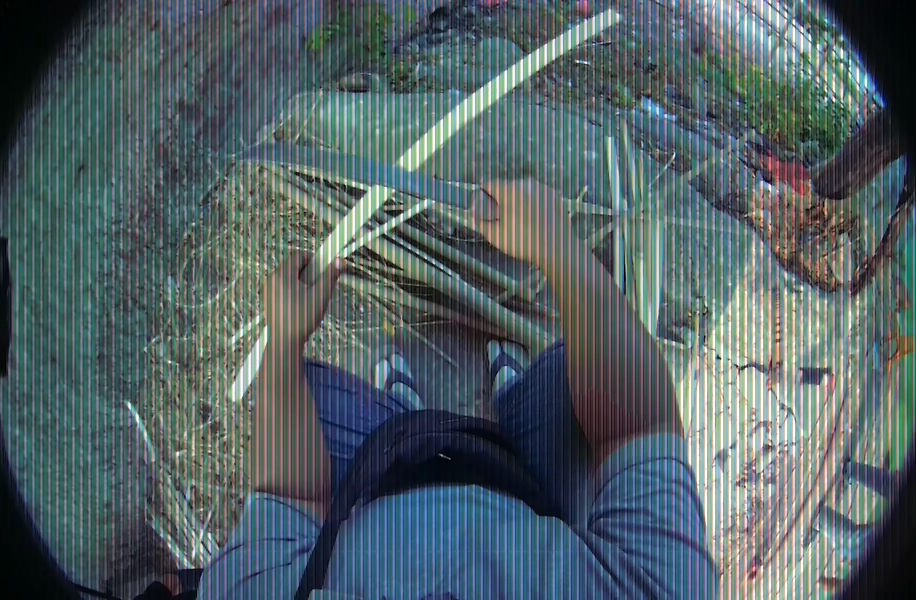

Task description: The person trims bamboo strips using a large knife, picks up a wide bamboo piece, and shaves and scrapes it along its length with the knife.

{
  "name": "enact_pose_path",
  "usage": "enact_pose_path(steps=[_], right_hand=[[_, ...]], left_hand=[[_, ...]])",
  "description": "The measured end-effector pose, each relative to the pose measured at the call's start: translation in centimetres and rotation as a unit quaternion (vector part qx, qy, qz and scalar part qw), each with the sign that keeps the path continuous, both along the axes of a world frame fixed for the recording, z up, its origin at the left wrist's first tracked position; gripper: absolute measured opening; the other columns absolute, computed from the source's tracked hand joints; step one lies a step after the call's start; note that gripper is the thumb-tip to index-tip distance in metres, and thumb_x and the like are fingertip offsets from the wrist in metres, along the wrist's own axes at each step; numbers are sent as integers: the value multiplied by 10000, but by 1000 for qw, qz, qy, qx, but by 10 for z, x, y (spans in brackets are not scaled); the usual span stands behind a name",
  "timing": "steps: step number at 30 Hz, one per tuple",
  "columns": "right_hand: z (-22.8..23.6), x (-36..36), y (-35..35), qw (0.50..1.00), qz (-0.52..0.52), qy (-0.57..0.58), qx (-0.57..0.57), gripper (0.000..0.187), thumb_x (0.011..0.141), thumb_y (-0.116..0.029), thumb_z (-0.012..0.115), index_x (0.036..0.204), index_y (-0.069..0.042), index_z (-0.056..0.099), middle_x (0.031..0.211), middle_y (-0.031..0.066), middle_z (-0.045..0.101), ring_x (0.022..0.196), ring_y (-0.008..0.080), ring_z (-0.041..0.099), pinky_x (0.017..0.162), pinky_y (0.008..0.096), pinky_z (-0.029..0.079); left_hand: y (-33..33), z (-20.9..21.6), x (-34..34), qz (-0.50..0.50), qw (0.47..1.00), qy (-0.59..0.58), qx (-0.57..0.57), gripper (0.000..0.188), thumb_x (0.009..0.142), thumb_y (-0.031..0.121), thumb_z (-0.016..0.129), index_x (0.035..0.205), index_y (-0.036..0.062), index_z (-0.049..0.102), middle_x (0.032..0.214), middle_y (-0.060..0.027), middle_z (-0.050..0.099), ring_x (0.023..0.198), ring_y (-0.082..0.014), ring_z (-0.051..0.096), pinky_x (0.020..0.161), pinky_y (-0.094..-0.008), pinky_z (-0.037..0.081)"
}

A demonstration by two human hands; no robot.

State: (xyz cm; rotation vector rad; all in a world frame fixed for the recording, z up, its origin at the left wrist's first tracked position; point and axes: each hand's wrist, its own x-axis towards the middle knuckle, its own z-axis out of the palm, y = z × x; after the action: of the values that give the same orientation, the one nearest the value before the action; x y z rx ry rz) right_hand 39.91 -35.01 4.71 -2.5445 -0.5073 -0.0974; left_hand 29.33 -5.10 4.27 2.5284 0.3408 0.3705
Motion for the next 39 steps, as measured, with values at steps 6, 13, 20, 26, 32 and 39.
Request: enact_pose_path(steps=[6, 13, 20, 26, 32, 39], right_hand=[[-2, 1, -4, 1000, 5, 1, 4, 260, 828, -308, 767, 918, -76, 693, 825, 181, 691, 815, 415, 668, 698, 497, 507], [3, -10, 11, 995, 29, -56, -73, 238, 833, -298, 748, 926, -84, 701, 855, 184, 703, 842, 417, 673, 724, 512, 520], [-4, 7, -6, 999, -46, 13, 9, 277, 858, -335, 726, 940, -72, 700, 860, 198, 702, 871, 420, 673, 752, 514, 527], [-1, -8, 10, 999, -20, 7, -43, 268, 857, -322, 735, 939, -69, 703, 861, 197, 704, 871, 415, 677, 754, 512, 524], [0, 4, -3, 1000, -13, 5, -23, 254, 843, -305, 744, 946, -75, 705, 856, 191, 705, 859, 413, 679, 740, 512, 523], [-10, 3, -1, 999, -18, 9, -32, 262, 830, -321, 741, 945, -88, 710, 859, 194, 704, 855, 415, 679, 740, 513, 528]], left_hand=[[-6, 5, 1, 3, 1000, 10, -4, 448, 823, 478, 816, 874, 43, 719, 664, -112, 681, 600, -271, 671, 585, -382, 513], [-5, 4, 0, 13, 999, 25, -21, 447, 828, 476, 810, 893, 43, 722, 687, -122, 693, 632, -277, 690, 603, -387, 522], [-2, 2, 2, 1, 1000, 20, -19, 449, 831, 476, 807, 902, 40, 724, 693, -129, 696, 635, -285, 690, 610, -391, 526], [-3, 2, 1, -4, 1000, 8, -9, 457, 825, 478, 810, 900, 36, 724, 691, -129, 690, 636, -297, 684, 605, -396, 523], [0, 3, 1, -11, 1000, -8, 16, 445, 820, 475, 814, 881, 43, 725, 687, -128, 684, 632, -300, 679, 595, -398, 515], [-6, 5, 2, 11, 1000, 6, 14, 434, 819, 463, 816, 888, 44, 727, 690, -126, 689, 632, -299, 684, 602, -395, 524]])
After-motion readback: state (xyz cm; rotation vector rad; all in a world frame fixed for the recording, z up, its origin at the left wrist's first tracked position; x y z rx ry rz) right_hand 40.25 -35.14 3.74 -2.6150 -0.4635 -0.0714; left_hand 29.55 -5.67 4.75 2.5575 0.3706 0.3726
